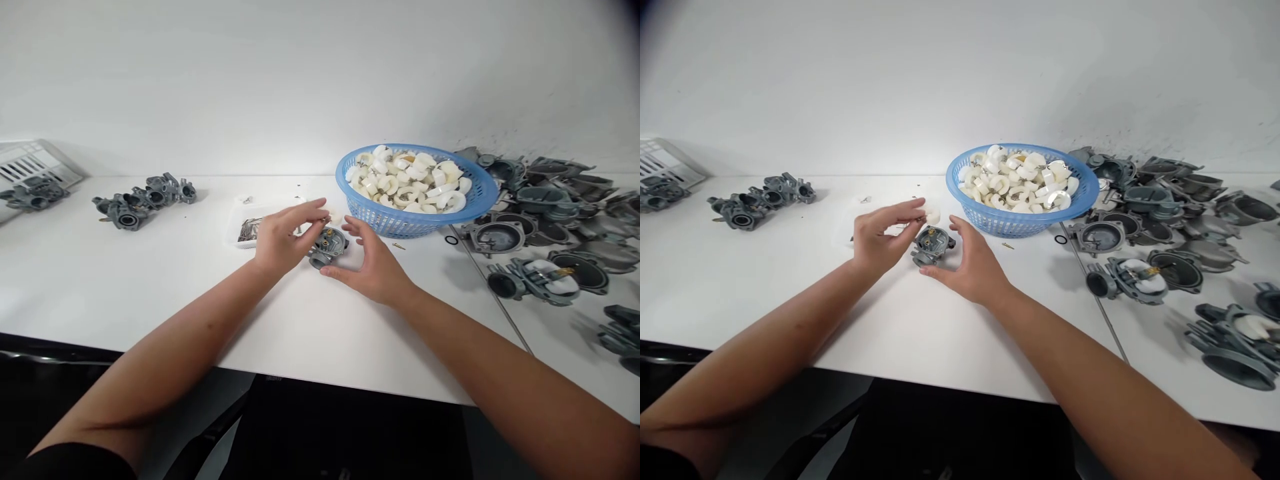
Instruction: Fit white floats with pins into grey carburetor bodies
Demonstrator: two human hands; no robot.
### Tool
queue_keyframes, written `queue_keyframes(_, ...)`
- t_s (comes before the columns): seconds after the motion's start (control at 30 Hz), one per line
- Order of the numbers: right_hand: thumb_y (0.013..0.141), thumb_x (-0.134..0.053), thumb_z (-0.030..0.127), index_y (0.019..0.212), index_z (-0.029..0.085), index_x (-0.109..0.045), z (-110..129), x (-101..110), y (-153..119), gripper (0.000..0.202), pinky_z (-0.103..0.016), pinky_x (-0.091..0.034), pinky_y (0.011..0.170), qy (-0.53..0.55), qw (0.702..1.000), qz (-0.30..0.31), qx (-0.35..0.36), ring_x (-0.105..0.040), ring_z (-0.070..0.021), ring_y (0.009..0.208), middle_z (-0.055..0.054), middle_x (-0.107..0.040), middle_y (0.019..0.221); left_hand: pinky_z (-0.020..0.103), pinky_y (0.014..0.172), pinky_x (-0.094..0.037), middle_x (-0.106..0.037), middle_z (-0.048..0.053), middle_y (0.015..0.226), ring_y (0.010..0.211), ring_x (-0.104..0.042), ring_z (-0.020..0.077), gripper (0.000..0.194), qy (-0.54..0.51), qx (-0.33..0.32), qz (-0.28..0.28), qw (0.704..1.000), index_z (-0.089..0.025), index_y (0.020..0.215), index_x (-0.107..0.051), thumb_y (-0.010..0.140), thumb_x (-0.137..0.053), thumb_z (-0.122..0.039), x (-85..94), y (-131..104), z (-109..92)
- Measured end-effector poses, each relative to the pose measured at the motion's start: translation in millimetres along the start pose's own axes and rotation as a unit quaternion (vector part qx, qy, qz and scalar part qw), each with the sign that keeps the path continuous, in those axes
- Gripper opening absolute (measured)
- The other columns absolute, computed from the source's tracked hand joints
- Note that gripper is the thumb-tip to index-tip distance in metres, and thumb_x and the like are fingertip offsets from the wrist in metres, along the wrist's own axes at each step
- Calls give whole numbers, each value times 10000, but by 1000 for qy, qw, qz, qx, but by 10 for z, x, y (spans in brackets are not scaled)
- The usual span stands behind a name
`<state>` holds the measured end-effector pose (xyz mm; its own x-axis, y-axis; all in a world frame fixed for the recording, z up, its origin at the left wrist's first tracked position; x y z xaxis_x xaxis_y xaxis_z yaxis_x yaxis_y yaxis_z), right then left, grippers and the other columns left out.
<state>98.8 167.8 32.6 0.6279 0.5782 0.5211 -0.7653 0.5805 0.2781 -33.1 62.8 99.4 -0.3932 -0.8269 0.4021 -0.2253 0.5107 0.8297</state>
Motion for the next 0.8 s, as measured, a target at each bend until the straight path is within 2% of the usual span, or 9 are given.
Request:
queue_keyframes(0.1,699,-849,573,1453,246,-429,-32,-60,-1,923,-504,-528,1028,4,999,37,-30,-585,-342,1310,-147,-592,1427,280,765,-662,-803,47,1096,944,-792,222,110,10,-28,9,1000,-202,917,-786,875,-689,-174,-76,-91,-16)
queue_keyframes(0.2,757,-821,490,1351,262,-518,19,-57,1,705,-450,-563,961,14,999,42,-13,-651,-313,1214,-111,-642,1368,294,764,-669,-810,44,1067,955,-790,228,98,-2,10,21,1000,-203,897,-786,867,-694,-184,-79,-121,31)
queue_keyframes(0.33,755,-822,418,1394,272,-475,-3,-51,13,742,-441,-565,960,29,998,46,-16,-669,-293,1175,-105,-638,1377,310,783,-677,-817,41,1024,941,-789,214,91,-34,54,26,998,-202,884,-789,857,-702,-197,-48,-117,62)
queue_keyframes(0.5,758,-815,386,1308,265,-548,-16,-43,48,624,-417,-574,930,44,997,58,6,-669,-268,1127,-81,-662,1322,274,657,-664,-816,40,1026,940,-787,219,116,-22,53,67,996,-223,933,-804,851,-722,-234,-59,-118,41)
queue_keyframes(0.57,761,-815,404,1283,259,-562,-11,-45,56,598,-410,-576,912,46,997,65,13,-672,-256,1085,-72,-675,1282,324,728,-674,-813,54,1038,966,-785,241,129,-19,39,87,995,-225,956,-805,853,-731,-248,-64,-118,24)
queue_keyframes(0.67,765,-813,426,1281,252,-562,-20,-44,61,599,-407,-571,907,41,997,69,11,-664,-243,1057,-67,-674,1263,406,919,-647,-799,79,1105,1064,-762,267,197,-41,18,123,991,-222,1042,-793,856,-743,-265,-94,-130,-4)
queue_keyframes(0.8,767,-813,456,1283,258,-558,-24,-41,68,608,-414,-558,930,41,996,70,22,-646,-241,1056,-60,-672,1232,424,975,-613,-801,74,1099,1164,-722,285,167,-62,6,171,983,-235,1031,-782,880,-727,-277,-161,-157,-43)
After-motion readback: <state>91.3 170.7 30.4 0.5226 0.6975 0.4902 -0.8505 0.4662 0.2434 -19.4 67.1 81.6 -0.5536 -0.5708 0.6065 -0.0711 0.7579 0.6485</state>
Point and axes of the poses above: each hand's wrist, its own y-axis towards the middle knuckle, its own x-axis out of the back of the hand, z = x × y, the point moved 8 cm from there along y, towards the middle knuckle
